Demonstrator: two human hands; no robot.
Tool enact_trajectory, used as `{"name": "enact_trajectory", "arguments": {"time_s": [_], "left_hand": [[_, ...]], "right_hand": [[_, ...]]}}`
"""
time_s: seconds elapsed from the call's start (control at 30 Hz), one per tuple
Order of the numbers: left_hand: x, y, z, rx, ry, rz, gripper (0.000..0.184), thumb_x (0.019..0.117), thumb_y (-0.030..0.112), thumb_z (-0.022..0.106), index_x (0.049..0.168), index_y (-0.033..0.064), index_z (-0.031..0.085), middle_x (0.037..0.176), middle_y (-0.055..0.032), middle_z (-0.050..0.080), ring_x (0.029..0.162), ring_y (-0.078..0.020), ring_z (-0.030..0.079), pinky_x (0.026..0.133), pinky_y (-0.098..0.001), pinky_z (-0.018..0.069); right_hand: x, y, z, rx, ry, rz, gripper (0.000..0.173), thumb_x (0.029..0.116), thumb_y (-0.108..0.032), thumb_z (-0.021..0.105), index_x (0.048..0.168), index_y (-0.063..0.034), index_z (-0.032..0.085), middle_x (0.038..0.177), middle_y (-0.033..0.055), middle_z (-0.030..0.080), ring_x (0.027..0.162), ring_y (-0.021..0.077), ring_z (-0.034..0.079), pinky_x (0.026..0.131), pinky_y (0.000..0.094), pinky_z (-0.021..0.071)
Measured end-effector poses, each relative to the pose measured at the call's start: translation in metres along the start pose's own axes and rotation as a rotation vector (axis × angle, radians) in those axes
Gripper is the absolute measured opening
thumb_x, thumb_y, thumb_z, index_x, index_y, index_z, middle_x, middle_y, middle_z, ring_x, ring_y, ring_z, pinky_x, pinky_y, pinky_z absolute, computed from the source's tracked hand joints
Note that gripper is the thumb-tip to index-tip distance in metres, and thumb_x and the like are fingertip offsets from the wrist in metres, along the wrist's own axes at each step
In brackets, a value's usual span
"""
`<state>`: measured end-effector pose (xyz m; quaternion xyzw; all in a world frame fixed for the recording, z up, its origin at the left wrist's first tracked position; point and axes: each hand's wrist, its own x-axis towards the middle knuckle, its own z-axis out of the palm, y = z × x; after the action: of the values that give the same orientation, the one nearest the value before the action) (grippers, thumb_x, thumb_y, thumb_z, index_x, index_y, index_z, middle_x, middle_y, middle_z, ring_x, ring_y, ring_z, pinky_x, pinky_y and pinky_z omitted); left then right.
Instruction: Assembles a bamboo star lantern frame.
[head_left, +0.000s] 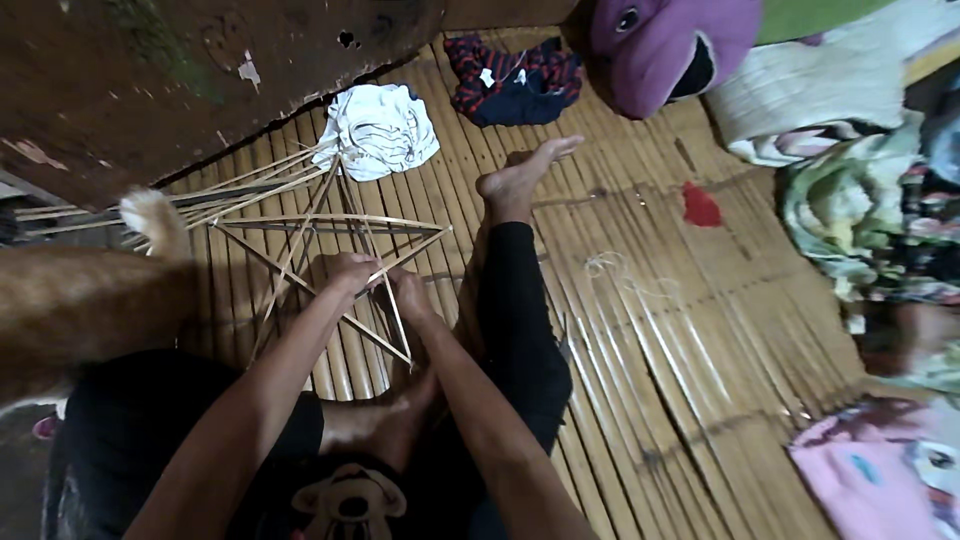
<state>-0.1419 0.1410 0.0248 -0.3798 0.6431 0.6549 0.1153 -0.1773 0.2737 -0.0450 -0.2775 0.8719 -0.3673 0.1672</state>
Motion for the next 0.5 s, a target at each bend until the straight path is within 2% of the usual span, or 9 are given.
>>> {"name": "enact_trajectory", "arguments": {"time_s": [0.1,0.17,0.33,0.5], "left_hand": [[-0.001,0.000,-0.001,-0.010,-0.014,0.001,0.022,0.1030,0.008,0.061,0.121,-0.0040,0.065,0.106,-0.0120,0.065,0.078,-0.0085,0.062,0.074,-0.0233,0.0545],[-0.003,0.002,-0.001,-0.005,-0.024,-0.014,0.022,0.1034,0.009,0.060,0.121,-0.0035,0.064,0.106,-0.0114,0.065,0.078,-0.0082,0.062,0.073,-0.0226,0.0543],[-0.005,0.006,-0.006,0.002,-0.047,-0.031,0.021,0.1064,0.011,0.054,0.121,-0.0017,0.063,0.088,-0.0056,0.064,0.067,-0.0066,0.060,0.065,-0.0211,0.0526],[-0.005,-0.001,-0.006,0.010,-0.035,-0.026,0.020,0.1070,0.006,0.051,0.121,-0.0033,0.062,0.106,-0.0117,0.063,0.077,-0.0100,0.061,0.071,-0.0243,0.0542]], "right_hand": [[-0.009,-0.007,-0.004,0.016,0.012,-0.008,0.019,0.1023,-0.006,0.059,0.111,0.0042,0.072,0.109,0.0254,0.071,0.100,0.0427,0.070,0.091,0.0589,0.0537],[-0.011,-0.008,-0.004,0.025,0.020,-0.015,0.019,0.1024,-0.005,0.058,0.112,0.0047,0.072,0.110,0.0255,0.071,0.101,0.0423,0.070,0.093,0.0579,0.0536],[-0.009,0.005,0.008,0.093,0.085,-0.019,0.018,0.0997,-0.004,0.062,0.112,0.0045,0.072,0.113,0.0227,0.072,0.104,0.0374,0.070,0.097,0.0535,0.0537],[-0.014,0.002,0.010,0.129,0.148,0.001,0.019,0.0960,0.003,0.064,0.113,0.0054,0.072,0.116,0.0227,0.071,0.106,0.0373,0.070,0.098,0.0520,0.0535]]}}
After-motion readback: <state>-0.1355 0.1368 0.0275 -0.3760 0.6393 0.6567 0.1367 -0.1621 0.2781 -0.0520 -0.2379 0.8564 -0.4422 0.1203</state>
